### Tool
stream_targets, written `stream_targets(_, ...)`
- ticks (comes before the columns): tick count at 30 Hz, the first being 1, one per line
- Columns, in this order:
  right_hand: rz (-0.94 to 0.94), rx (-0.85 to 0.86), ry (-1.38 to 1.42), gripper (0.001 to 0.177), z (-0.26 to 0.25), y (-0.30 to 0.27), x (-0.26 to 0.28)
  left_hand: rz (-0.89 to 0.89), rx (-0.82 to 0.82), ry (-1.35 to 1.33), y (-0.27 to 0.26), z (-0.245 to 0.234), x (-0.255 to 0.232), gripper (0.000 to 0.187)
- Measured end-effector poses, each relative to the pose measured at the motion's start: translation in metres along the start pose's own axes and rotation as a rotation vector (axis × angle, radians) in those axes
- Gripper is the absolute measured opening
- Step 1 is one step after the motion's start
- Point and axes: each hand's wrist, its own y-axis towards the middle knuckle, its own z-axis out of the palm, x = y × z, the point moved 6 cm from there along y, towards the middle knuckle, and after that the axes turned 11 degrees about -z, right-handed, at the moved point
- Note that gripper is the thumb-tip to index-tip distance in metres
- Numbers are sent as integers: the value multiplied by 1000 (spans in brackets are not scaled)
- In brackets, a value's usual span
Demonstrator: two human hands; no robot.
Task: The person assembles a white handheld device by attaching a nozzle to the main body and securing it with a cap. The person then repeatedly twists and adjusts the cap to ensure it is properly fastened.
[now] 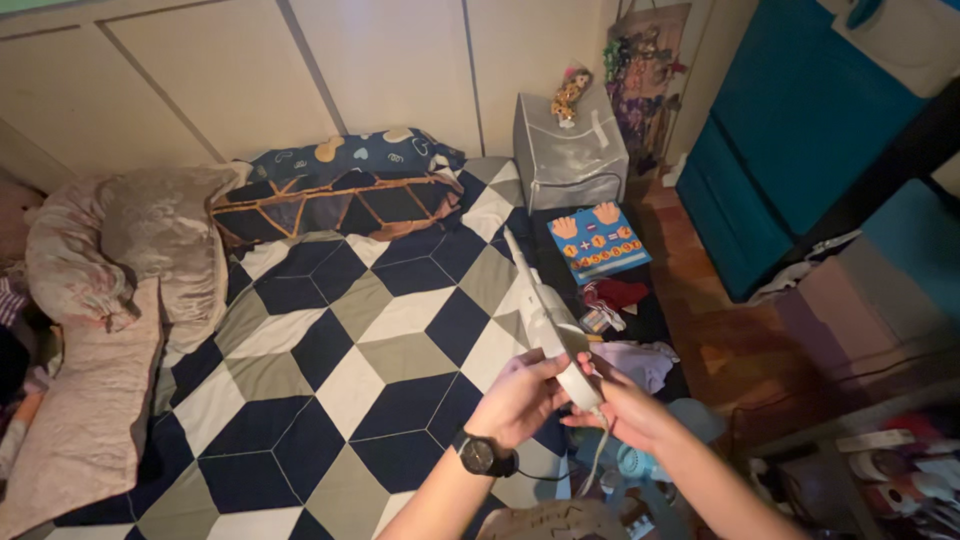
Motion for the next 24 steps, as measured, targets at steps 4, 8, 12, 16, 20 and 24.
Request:
stream_targets(4,-88,171,63,37,-3,48,-5,81,-105,96,30,-20,-12,24)
stream_targets(8,-7,132,59,25,-22,159,-20,173,-258,137,123,-92,-36,26)
stream_targets(12,-151,187,37,30,-30,266,-15,344,-572,294,216,-189,-72,23)
stream_targets(16,-225,149,-93,38,-23,290,-14,374,-491,62,230,-212,-79,23)
stream_targets(20,-111,72,-90,39,-11,214,-16,305,-449,218,154,-164,-68,24)
stream_targets(24,-206,197,32,43,-10,117,-41,294,-275,-1,68,-101,-16,20)
